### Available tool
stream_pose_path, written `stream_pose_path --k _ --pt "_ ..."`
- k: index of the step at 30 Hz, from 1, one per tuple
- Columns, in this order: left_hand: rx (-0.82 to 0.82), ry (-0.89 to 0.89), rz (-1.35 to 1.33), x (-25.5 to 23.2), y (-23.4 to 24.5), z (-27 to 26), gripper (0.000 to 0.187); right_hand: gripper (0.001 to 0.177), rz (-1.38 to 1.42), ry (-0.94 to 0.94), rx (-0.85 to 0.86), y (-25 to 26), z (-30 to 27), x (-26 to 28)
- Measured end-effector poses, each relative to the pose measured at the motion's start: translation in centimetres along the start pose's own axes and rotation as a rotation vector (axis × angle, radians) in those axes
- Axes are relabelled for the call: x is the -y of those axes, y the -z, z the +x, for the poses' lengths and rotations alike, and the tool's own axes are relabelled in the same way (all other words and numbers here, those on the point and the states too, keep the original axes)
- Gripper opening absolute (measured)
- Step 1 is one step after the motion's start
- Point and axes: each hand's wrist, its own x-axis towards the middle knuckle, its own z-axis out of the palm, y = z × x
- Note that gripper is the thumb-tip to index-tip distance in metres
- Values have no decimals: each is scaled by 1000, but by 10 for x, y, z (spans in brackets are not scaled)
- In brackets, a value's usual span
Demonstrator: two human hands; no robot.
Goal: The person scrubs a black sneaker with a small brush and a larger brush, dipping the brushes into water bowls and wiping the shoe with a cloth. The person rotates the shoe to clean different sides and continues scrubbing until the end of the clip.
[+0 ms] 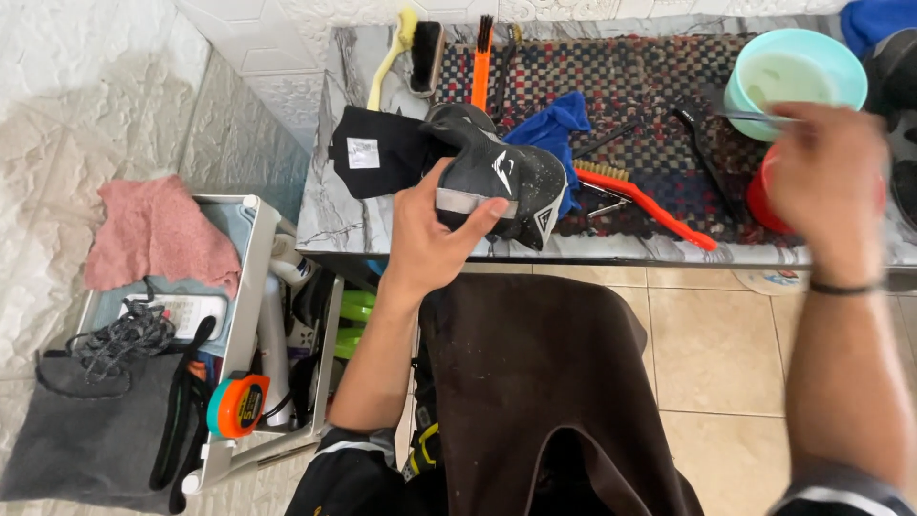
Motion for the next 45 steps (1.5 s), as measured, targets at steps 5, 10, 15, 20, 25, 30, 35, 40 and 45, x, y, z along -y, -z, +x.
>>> stream_pose_path --k 5,10,15,20,25,30,35,40,45 --pt "8 -7 61 6 -10 2 30 26 -146 -97 -137 -6 -83 -114" --pt "88 27 543 10 -33 10 53 33 -399 -216 27 8 -122 -116" --pt "134 32 721 24 -57 13 59 30 -468 -168 2 33 -110 -52" --pt "57 31 676 23 -64 15 54 20 -43 -51 -127 44 -85 2" --pt "-164 -102 698 35 -75 14 61 16 62 -31 -48 -4 -65 42" --pt "-176 -114 595 34 -82 12 45 41 123 177 -305 -42 -25 82" --pt "-177 -95 525 32 -81 14 42 41 66 359 -338 -53 0 120" --pt "-179 -209 366 33 -78 18 43 38 60 372 -369 -62 11 100" --pt "-143 -161 202 38 -75 15 36 39 226 460 -353 -67 10 103"
